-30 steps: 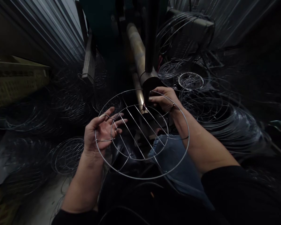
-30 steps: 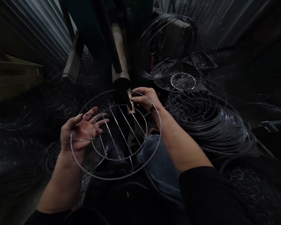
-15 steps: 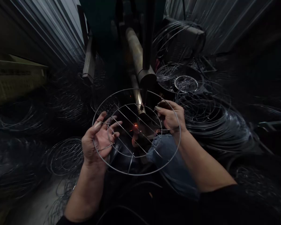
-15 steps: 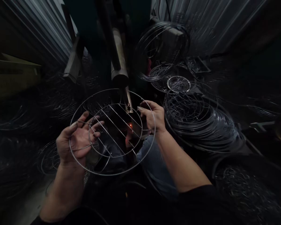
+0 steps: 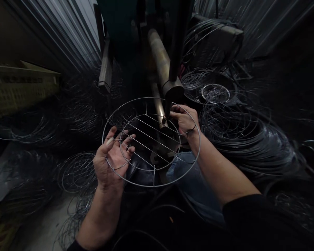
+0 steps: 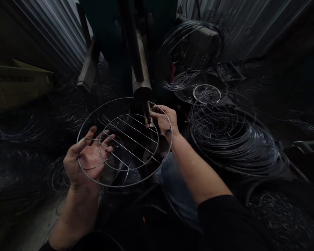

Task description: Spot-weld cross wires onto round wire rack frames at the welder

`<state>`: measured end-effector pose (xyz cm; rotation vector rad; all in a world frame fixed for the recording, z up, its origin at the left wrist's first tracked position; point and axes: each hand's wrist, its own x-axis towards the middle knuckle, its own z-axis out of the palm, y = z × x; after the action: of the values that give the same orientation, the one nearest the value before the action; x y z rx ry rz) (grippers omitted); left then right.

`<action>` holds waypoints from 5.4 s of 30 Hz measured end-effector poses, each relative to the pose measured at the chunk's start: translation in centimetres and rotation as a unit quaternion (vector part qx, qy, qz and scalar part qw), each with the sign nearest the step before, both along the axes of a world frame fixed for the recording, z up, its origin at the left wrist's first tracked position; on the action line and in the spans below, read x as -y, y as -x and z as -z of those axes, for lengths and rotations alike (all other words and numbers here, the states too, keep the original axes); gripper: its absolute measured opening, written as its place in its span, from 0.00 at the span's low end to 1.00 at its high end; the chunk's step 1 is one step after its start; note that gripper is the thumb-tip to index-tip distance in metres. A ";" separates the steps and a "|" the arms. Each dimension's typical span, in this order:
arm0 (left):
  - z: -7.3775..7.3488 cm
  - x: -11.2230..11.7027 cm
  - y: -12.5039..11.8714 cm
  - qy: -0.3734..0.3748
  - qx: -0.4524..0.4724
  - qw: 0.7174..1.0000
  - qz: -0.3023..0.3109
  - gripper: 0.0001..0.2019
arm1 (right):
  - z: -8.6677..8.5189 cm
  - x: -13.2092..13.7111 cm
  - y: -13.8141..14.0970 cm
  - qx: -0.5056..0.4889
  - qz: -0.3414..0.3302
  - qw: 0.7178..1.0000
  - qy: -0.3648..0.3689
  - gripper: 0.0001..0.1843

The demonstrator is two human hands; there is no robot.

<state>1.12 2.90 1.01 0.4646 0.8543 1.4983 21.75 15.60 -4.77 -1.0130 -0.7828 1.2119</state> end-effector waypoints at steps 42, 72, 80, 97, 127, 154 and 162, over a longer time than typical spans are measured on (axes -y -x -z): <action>3.0 5.4 -1.6 0.019 -0.055 0.996 0.069 0.33 | 1.8 5.3 -1.8 0.047 0.132 0.989 -0.051 0.09; 4.2 5.0 -3.9 -0.007 0.000 0.999 -0.032 0.29 | 1.0 9.6 -0.5 -0.001 0.042 0.999 0.025 0.15; 8.0 4.5 -3.7 -0.073 -0.045 0.993 0.085 0.41 | 2.0 5.4 0.2 -0.078 0.140 0.987 0.004 0.18; 3.6 -1.6 0.3 -0.110 -0.151 0.958 -0.218 0.16 | 1.0 4.7 -2.0 0.052 0.145 0.987 -0.037 0.12; 1.5 -2.5 2.4 -0.121 -0.280 0.922 -0.239 0.23 | -0.6 2.8 -0.8 0.116 0.088 0.988 -0.040 0.08; 1.6 -3.0 2.2 -0.097 -0.238 0.930 -0.263 0.22 | -0.1 -0.2 -0.5 0.135 0.057 0.987 -0.066 0.06; 1.6 -2.8 2.3 -0.101 -0.244 0.937 -0.230 0.21 | -1.2 3.3 -3.5 0.054 -0.058 0.997 -0.009 0.15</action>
<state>-1.13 5.69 -0.55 0.8572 1.2639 1.9513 25.25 12.28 -3.56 -1.0368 -0.9451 1.2547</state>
